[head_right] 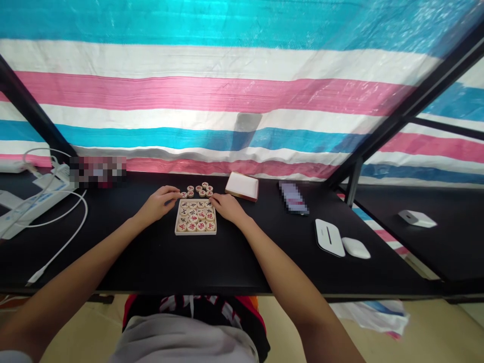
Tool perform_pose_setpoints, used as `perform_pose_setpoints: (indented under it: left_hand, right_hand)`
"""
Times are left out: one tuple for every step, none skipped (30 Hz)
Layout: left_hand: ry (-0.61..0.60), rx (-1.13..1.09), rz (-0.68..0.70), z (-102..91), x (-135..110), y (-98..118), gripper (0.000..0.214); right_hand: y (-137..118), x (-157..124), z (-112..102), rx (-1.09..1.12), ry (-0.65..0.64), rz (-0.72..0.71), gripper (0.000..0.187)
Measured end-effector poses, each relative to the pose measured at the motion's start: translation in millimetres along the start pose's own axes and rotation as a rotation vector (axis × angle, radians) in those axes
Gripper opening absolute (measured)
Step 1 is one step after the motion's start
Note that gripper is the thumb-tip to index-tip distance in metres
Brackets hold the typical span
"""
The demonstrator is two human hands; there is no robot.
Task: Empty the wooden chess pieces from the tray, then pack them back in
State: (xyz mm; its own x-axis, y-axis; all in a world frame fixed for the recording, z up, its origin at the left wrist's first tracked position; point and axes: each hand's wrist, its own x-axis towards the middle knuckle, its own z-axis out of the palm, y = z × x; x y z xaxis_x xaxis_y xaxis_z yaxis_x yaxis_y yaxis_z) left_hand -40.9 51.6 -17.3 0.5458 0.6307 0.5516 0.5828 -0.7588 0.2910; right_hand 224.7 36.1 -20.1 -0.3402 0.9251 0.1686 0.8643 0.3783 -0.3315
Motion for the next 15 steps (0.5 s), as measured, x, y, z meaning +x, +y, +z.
perform_pose_setpoints:
  left_hand:
    - [-0.001, 0.022, 0.003, -1.1, 0.0, 0.2, 0.026]
    - [0.002, 0.037, 0.005, -2.2, 0.1, 0.7, 0.027]
    - [0.007, 0.041, 0.007, -3.1, 0.3, 1.5, 0.026]
    - [0.015, 0.031, 0.006, -3.8, 0.5, 2.4, 0.026]
    - [0.025, 0.008, -0.002, -4.2, 0.8, 3.4, 0.025]
    - [0.034, -0.024, -0.017, -4.4, 1.0, 4.2, 0.023]
    - [0.041, -0.059, -0.042, -4.4, 1.2, 4.9, 0.022]
    - [0.042, -0.091, -0.077, -4.3, 1.3, 5.3, 0.02]
    - [0.033, -0.113, -0.12, -4.2, 1.4, 5.4, 0.019]
    - [0.011, -0.123, -0.163, -4.1, 1.4, 5.1, 0.019]
    - [-0.021, -0.12, -0.202, -3.9, 1.4, 4.6, 0.019]
    - [-0.059, -0.107, -0.237, -3.8, 1.4, 3.8, 0.019]
    - [-0.097, -0.088, -0.27, -3.5, 1.2, 2.7, 0.019]
    - [-0.13, -0.068, -0.302, -3.1, 1.0, 1.3, 0.02]
    - [-0.157, -0.054, -0.333, -2.4, 0.6, -0.1, 0.021]
  right_hand:
    - [0.1, 0.0, 0.1, 0.0, 0.0, 0.001, 0.032]
    - [0.3, 0.0, 0.3, -0.001, 0.0, 0.001, 0.032]
    - [0.4, 0.1, 0.5, -0.001, 0.002, 0.001, 0.032]
    - [0.5, 0.2, 0.7, -0.001, 0.005, 0.001, 0.032]
    - [0.6, 0.3, 0.9, -0.001, 0.008, 0.001, 0.032]
    - [0.7, 0.4, 1.0, -0.001, 0.011, 0.0, 0.031]
    - [0.8, 0.5, 1.1, 0.0, 0.012, -0.001, 0.031]
    - [0.9, 0.6, 1.2, -0.001, 0.012, -0.002, 0.031]
    - [1.0, 0.7, 1.3, -0.002, 0.011, -0.003, 0.031]
    - [1.1, 0.8, 1.3, -0.004, 0.011, -0.004, 0.031]
    - [1.0, 0.8, 1.3, -0.007, 0.01, -0.004, 0.031]
    - [0.9, 0.8, 1.2, -0.01, 0.009, -0.004, 0.031]
    - [0.7, 0.7, 1.1, -0.011, 0.009, -0.003, 0.031]
    - [0.5, 0.6, 0.9, -0.011, 0.009, -0.002, 0.031]
    - [0.3, 0.4, 0.7, -0.01, 0.009, -0.003, 0.031]
